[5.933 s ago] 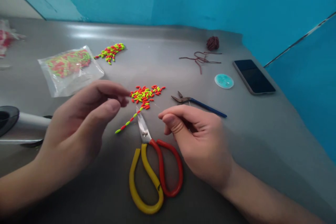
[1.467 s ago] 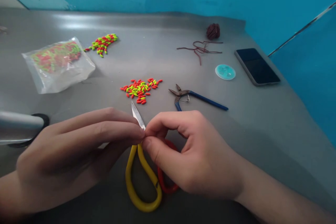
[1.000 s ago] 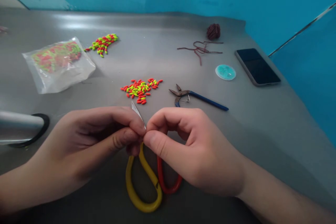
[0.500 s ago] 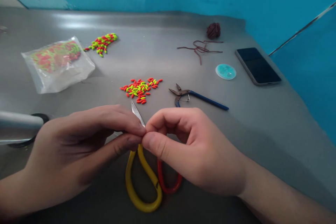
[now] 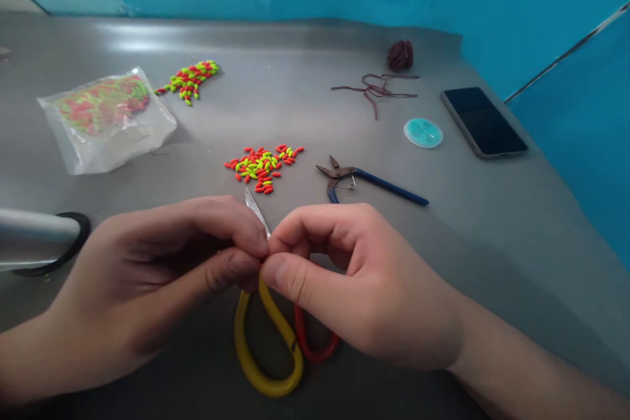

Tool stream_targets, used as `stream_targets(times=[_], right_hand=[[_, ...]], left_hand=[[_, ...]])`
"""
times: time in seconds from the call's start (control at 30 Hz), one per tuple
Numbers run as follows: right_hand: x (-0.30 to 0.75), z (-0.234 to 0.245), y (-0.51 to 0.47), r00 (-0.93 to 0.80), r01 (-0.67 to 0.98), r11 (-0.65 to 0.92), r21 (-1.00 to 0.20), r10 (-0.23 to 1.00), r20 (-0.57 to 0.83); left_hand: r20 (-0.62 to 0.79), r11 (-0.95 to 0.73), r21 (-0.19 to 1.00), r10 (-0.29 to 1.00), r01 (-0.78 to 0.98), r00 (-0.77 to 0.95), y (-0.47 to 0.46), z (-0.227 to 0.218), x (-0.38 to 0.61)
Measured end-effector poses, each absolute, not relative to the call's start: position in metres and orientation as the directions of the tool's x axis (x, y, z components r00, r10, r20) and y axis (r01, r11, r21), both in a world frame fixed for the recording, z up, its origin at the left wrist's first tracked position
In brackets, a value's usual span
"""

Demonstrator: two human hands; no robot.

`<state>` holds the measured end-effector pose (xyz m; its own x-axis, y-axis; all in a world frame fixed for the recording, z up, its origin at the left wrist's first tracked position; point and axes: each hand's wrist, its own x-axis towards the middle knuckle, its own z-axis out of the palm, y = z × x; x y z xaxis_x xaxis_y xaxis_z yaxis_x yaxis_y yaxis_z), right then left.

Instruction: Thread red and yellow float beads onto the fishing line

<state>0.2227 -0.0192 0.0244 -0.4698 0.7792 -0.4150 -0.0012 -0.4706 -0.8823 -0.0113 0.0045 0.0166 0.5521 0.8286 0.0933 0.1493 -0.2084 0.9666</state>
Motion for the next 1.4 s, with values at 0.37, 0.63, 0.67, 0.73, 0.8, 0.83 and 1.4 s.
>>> stream_targets(times=[0.37,0.63,0.67,0.73,0.8,0.83,1.4], right_hand=[[0.2237,0.0252,-0.0197,-0.466,0.044,-0.447,-0.893,0.782,-0.414],[0.2249,0.0245,-0.0208,-0.487,0.028,-0.477,-0.878,0.761,-0.429],[0.2247,0.0241,-0.0202,-0.481,0.029,-0.479,-0.877,0.763,-0.432],[0.2243,0.0235,-0.0189,-0.472,0.035,-0.478,-0.878,0.766,-0.436],[0.2242,0.0229,-0.0181,-0.469,0.045,-0.474,-0.879,0.767,-0.438],[0.2243,0.0228,-0.0178,-0.473,0.045,-0.473,-0.880,0.766,-0.436],[0.2257,0.0244,-0.0199,-0.455,0.073,-0.420,-0.905,0.793,-0.405]], left_hand=[[0.015,-0.134,0.983,0.742,0.126,0.670,0.0103,0.0228,-0.0139],[-0.030,-0.038,0.995,0.778,0.095,0.627,0.0119,0.0198,-0.0109],[-0.036,-0.025,0.996,0.788,0.090,0.614,0.0120,0.0193,-0.0104],[-0.042,-0.009,0.997,0.807,0.083,0.590,0.0126,0.0184,-0.0092],[-0.043,-0.008,0.996,0.817,0.086,0.575,0.0136,0.0177,-0.0081],[-0.042,-0.010,0.996,0.820,0.087,0.571,0.0139,0.0175,-0.0078],[-0.063,0.064,0.998,0.851,0.017,0.521,0.0082,0.0140,-0.0080]])
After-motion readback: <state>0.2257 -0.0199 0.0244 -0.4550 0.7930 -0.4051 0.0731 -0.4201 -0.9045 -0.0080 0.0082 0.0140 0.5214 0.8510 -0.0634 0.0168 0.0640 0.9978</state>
